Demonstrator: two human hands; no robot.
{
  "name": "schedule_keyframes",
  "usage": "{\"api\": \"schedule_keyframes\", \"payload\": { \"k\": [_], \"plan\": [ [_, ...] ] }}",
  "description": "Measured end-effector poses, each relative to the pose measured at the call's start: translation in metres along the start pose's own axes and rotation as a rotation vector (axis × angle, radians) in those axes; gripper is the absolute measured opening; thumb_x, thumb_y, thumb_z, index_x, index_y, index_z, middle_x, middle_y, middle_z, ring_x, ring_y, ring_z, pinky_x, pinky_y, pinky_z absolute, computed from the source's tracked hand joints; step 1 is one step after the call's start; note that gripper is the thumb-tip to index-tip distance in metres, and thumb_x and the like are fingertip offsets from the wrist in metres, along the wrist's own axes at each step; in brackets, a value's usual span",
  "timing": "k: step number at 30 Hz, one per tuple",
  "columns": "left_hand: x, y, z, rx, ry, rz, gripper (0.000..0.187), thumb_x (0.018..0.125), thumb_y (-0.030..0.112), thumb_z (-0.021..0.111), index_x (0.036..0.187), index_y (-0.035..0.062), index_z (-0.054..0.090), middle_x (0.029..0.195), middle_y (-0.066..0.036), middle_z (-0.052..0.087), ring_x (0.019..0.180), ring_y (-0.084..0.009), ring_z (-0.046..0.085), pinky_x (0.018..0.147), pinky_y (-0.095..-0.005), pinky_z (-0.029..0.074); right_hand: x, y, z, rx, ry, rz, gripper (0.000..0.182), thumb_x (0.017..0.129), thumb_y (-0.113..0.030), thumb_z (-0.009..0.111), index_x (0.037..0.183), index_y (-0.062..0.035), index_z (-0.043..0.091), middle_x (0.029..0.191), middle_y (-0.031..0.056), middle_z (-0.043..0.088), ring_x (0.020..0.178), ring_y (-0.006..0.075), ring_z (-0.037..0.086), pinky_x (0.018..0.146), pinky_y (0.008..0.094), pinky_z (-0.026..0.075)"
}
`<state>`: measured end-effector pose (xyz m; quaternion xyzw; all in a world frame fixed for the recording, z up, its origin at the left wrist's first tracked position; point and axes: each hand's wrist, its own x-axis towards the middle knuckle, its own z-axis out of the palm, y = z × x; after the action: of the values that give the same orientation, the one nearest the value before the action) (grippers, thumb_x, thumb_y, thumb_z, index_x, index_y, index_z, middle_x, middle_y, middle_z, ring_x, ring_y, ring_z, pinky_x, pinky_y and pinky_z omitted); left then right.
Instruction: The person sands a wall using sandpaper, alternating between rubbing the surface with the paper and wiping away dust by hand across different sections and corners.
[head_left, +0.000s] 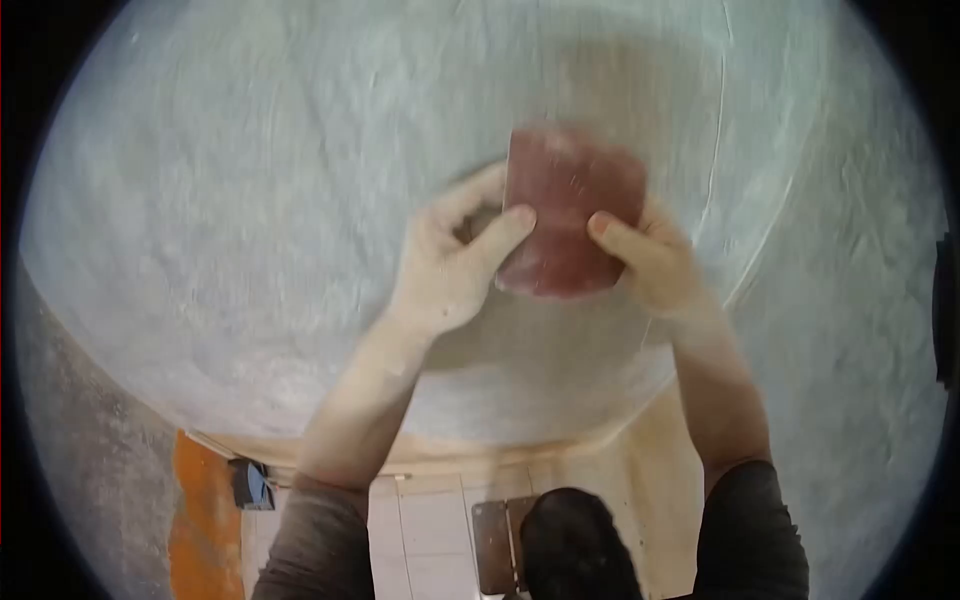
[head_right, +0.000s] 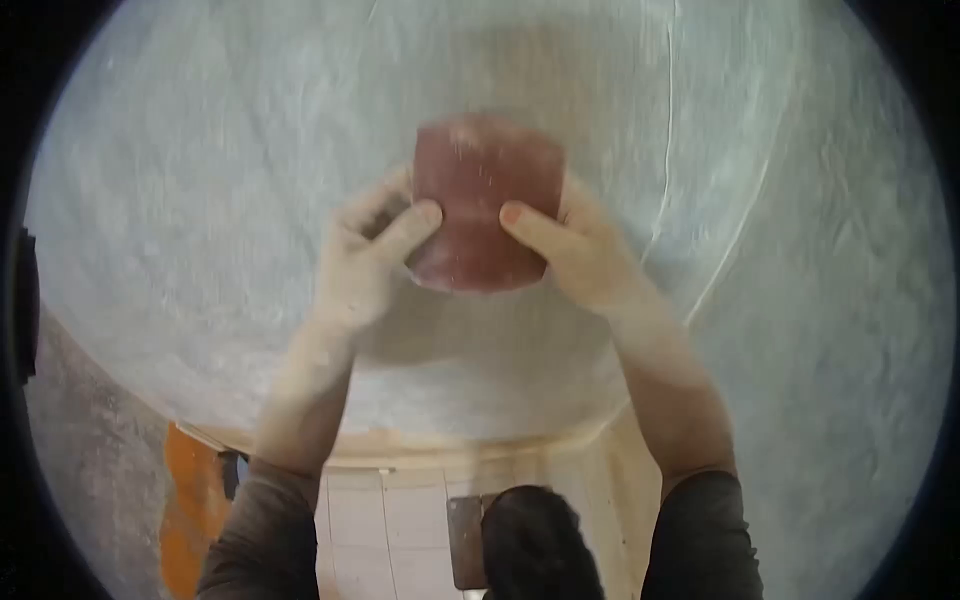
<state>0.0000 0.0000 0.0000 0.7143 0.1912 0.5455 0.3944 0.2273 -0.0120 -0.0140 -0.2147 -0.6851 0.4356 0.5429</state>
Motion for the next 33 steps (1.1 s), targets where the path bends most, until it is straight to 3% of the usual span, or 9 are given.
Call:
{"api": "schedule_keyframes", "payload": {
  "k": [1,3,5,13,17,19,22,26,33],
  "plan": [
    [0.025,0.037,0.004,-0.110,-0.022,-0.026,0.047,0.097,0.005,0.065,0.143,-0.0002,0.055,0.106,-0.012,0.072,0.092,-0.0086,0.067,0.077,-0.0233,0.055,0.015,-0.036,-0.001,-0.009,0.021,-0.065,0.058,0.100,-0.018,0.063,0.150,0.0004,0.039,0.142,0.0133,0.055,0.131,0.0213,0.052,0.112,0.0359,0.039],
    [0.149,0.103,0.006,-0.042,0.032,0.212,0.046,0.096,0.003,0.066,0.140,-0.0022,0.057,0.108,-0.011,0.071,0.087,-0.0067,0.065,0.072,-0.0214,0.053,0.130,-0.152,-0.054,-0.146,-0.053,-0.199,0.054,0.101,-0.015,0.061,0.148,0.0007,0.041,0.138,0.0127,0.058,0.127,0.0207,0.055,0.108,0.0352,0.044],
    [0.204,0.146,-0.008,0.064,0.033,0.190,0.045,0.094,0.000,0.067,0.138,-0.0036,0.058,0.109,-0.009,0.069,0.083,-0.0057,0.063,0.069,-0.0203,0.052,0.176,-0.202,-0.056,-0.076,0.023,-0.189,0.051,0.102,-0.013,0.058,0.147,0.0011,0.042,0.137,0.0125,0.059,0.126,0.0204,0.056,0.107,0.0355,0.045],
    [0.306,0.260,-0.031,0.357,0.140,0.440,0.041,0.090,-0.006,0.068,0.130,-0.0099,0.060,0.113,-0.016,0.068,0.086,-0.0138,0.070,0.075,-0.0259,0.058,0.281,-0.326,-0.067,-0.130,-0.155,-0.286,0.050,0.103,-0.006,0.052,0.150,0.0021,0.038,0.143,0.0145,0.054,0.133,0.0208,0.051,0.112,0.0378,0.039],
    [0.339,0.350,-0.032,0.241,0.124,0.306,0.038,0.090,-0.008,0.068,0.128,-0.0098,0.060,0.112,-0.017,0.068,0.087,-0.0164,0.072,0.073,-0.0263,0.061,0.310,-0.423,-0.050,-0.101,-0.133,-0.182,0.056,0.100,-0.004,0.055,0.152,0.0036,0.035,0.147,0.0145,0.051,0.134,0.0212,0.050,0.113,0.0365,0.037],
    [0.337,0.373,-0.022,0.306,0.133,0.287,0.038,0.090,-0.008,0.068,0.127,-0.0094,0.060,0.113,-0.017,0.068,0.087,-0.0170,0.072,0.072,-0.0257,0.062,0.311,-0.435,-0.066,0.067,-0.272,-0.127,0.059,0.098,-0.003,0.058,0.152,0.0041,0.035,0.149,0.0146,0.050,0.135,0.0213,0.048,0.114,0.0367,0.036],
    [0.354,0.288,-0.034,0.326,0.162,0.214,0.037,0.089,-0.009,0.069,0.126,-0.0085,0.062,0.114,-0.016,0.068,0.091,-0.0180,0.072,0.077,-0.0278,0.063,0.340,-0.354,-0.116,0.065,-0.480,-0.082,0.065,0.096,-0.006,0.065,0.153,0.0034,0.036,0.152,0.0140,0.048,0.140,0.0211,0.043,0.117,0.0375,0.031],
    [0.354,0.322,-0.026,0.121,0.235,0.166,0.036,0.087,-0.009,0.072,0.122,-0.0072,0.064,0.112,-0.016,0.071,0.100,-0.0194,0.071,0.082,-0.0295,0.062,0.330,-0.382,-0.117,0.184,-0.512,0.311,0.065,0.097,-0.010,0.066,0.154,0.0021,0.036,0.155,0.0127,0.044,0.143,0.0207,0.038,0.119,0.0377,0.027],
    [0.356,0.322,-0.020,0.274,0.298,0.243,0.034,0.084,-0.007,0.076,0.118,-0.0027,0.069,0.101,-0.014,0.074,0.087,-0.0153,0.073,0.070,-0.0275,0.061,0.336,-0.371,-0.107,0.404,-0.433,0.313,0.058,0.099,-0.010,0.063,0.152,0.0002,0.040,0.150,0.0119,0.049,0.142,0.0212,0.041,0.118,0.0389,0.032]
  ]
}}
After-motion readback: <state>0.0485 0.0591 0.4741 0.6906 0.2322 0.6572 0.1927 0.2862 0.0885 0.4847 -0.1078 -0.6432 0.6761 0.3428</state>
